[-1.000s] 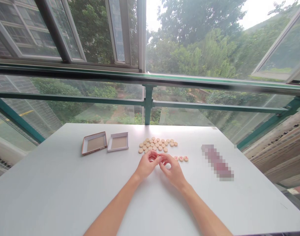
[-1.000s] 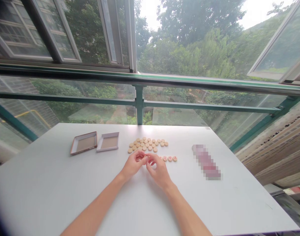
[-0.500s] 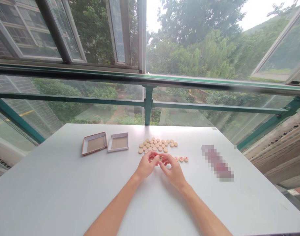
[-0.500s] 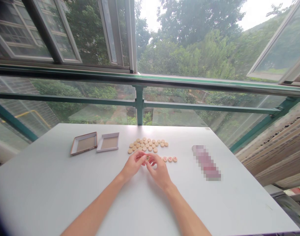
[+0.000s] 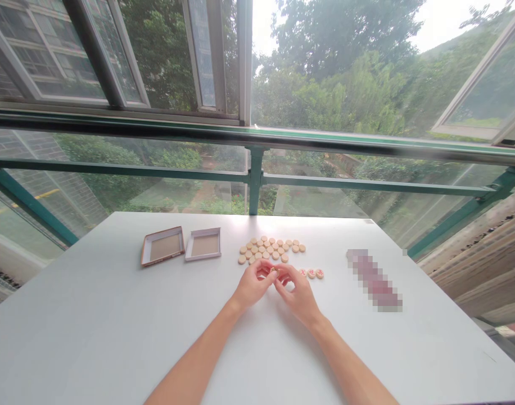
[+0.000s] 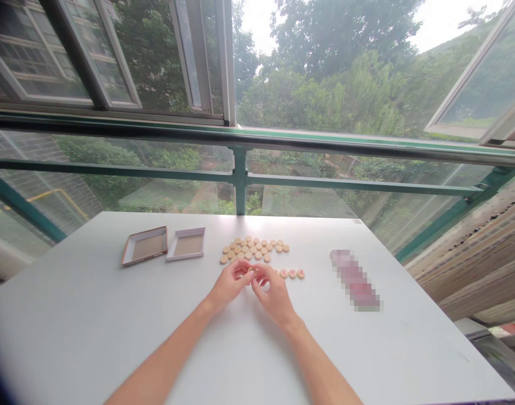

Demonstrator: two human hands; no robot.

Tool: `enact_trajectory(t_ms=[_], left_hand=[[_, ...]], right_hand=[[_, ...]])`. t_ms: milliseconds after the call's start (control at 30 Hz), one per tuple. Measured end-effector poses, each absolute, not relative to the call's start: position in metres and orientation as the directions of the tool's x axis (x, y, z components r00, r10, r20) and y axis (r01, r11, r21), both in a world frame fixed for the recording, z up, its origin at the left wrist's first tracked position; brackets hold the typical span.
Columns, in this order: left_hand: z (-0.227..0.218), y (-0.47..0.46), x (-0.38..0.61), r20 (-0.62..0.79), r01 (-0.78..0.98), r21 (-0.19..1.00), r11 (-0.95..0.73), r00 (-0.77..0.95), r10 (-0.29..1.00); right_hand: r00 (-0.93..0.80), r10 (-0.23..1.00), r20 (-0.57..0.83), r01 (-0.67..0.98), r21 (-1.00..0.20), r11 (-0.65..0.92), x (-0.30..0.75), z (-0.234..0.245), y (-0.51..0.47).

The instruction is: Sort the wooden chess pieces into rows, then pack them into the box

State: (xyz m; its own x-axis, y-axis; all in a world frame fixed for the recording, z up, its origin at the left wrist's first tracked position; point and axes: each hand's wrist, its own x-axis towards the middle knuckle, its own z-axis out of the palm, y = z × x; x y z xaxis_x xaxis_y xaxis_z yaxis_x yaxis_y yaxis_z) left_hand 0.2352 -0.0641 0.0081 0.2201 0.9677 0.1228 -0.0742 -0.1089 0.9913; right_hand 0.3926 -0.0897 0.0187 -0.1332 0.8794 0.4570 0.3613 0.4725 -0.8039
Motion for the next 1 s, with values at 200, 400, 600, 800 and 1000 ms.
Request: enact_trajectory(t_ms=[200,400,600,800,1000], left_hand=[[0.0093,-0.0637,0.2365,0.127,-0.085,0.99,-0.111,0.211,0.969],[0.0116,-0.0637,0.2367,0.111,-0.114,0.99,-0.088,0.208,0.972],[0.0113,-0.0633,0.2353,0.107,-0.113,0.99,-0.082,0.238,0.965],[0.0128,-0.0651,0.2345,0.13,-0.07,0.991,-0.116,0.259,0.957],[0.0115,-0.0594,0.2299,0.206,0.087,0.972,-0.22,0.147,0.967]], right_hand=[[-0.14,0.884,0.446,0.363,-0.807,0.465,0.3923,0.0188,-0.09],[-0.138,0.896,0.423,0.358,-0.822,0.443,0.3932,0.019,-0.0904],[-0.128,0.901,0.414,0.358,-0.828,0.431,0.3938,0.0189,-0.09],[-0.125,0.899,0.421,0.366,-0.822,0.436,0.3934,0.0223,-0.0907],[-0.13,0.896,0.425,0.376,-0.815,0.441,0.3954,0.0236,-0.0899]])
